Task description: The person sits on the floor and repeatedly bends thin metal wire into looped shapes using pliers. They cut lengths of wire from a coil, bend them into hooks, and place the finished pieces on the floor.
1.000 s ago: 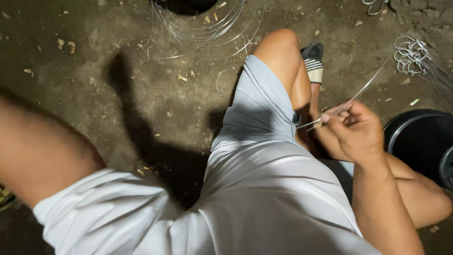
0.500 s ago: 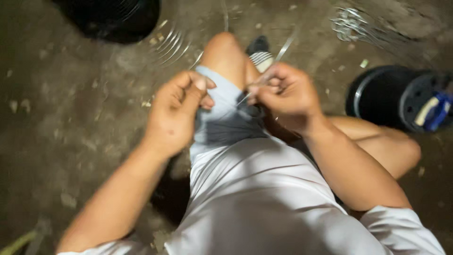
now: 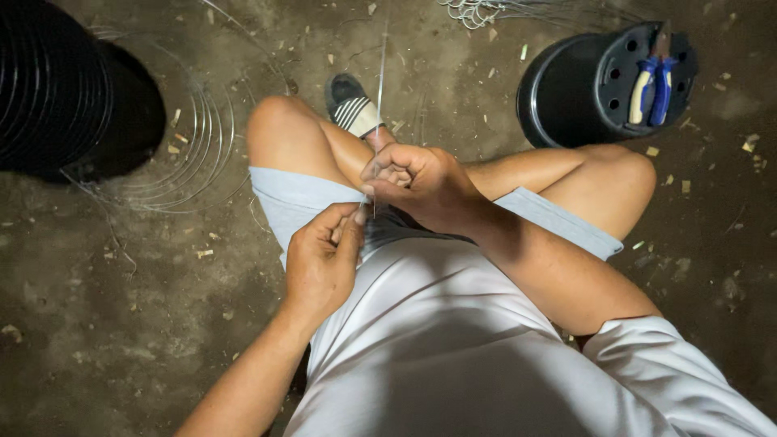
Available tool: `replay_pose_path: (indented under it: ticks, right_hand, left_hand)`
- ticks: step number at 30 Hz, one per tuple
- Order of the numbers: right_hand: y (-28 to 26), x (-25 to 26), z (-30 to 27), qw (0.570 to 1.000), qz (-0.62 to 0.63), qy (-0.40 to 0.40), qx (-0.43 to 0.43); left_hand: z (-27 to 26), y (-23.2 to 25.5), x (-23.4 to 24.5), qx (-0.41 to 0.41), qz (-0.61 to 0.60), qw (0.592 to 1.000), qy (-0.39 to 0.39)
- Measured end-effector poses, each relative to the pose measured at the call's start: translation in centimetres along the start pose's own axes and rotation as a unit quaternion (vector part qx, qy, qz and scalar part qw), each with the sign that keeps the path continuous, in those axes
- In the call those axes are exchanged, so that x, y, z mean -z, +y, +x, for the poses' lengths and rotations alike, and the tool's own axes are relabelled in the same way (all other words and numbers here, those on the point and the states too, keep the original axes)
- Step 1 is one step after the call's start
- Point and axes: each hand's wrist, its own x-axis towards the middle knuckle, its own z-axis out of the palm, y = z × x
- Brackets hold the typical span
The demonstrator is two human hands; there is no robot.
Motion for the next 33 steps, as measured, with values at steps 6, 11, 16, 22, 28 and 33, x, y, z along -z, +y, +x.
replay_pose_path:
  ticks: [6, 11, 16, 22, 28, 33]
  right_hand:
    - [0.4, -0.2, -0.4, 1.0, 0.029, 0.006, -0.003]
    - [0.8, 0.3, -0.8, 0.998, -0.049, -0.037, 0.016]
    - [0.7, 1.5, -0.8, 0.996, 0.011, -0.047, 0.078]
    - [-1.3, 3.6, -0.4, 0.913, -0.327, -0.002, 0.244]
    - [-2.4, 2.8, -0.6, 0.878, -0.34, -0.003, 0.336]
    - [-1.3, 3.5, -0.5, 0.895, -0.301, 0.122, 0.306]
  left_hand:
    - [1.5, -0.8, -1.2, 0.022, -0.011, 0.999, 0.047]
    - [2.0, -2.0, -1.5, -0.018, -0.015, 0.998, 0.055]
    - [2.1, -1.1, -1.6, -0.03, -0.039, 0.997, 0.054]
    - [0.7, 2.4, -1.5, -0.289, 0.168, 0.931, 0.148]
    - [1.6, 3.2, -1.2, -0.263, 0.228, 0.929, 0.128]
    - [1.9, 2.2, -1.8, -0.146, 0.052, 0.985, 0.081]
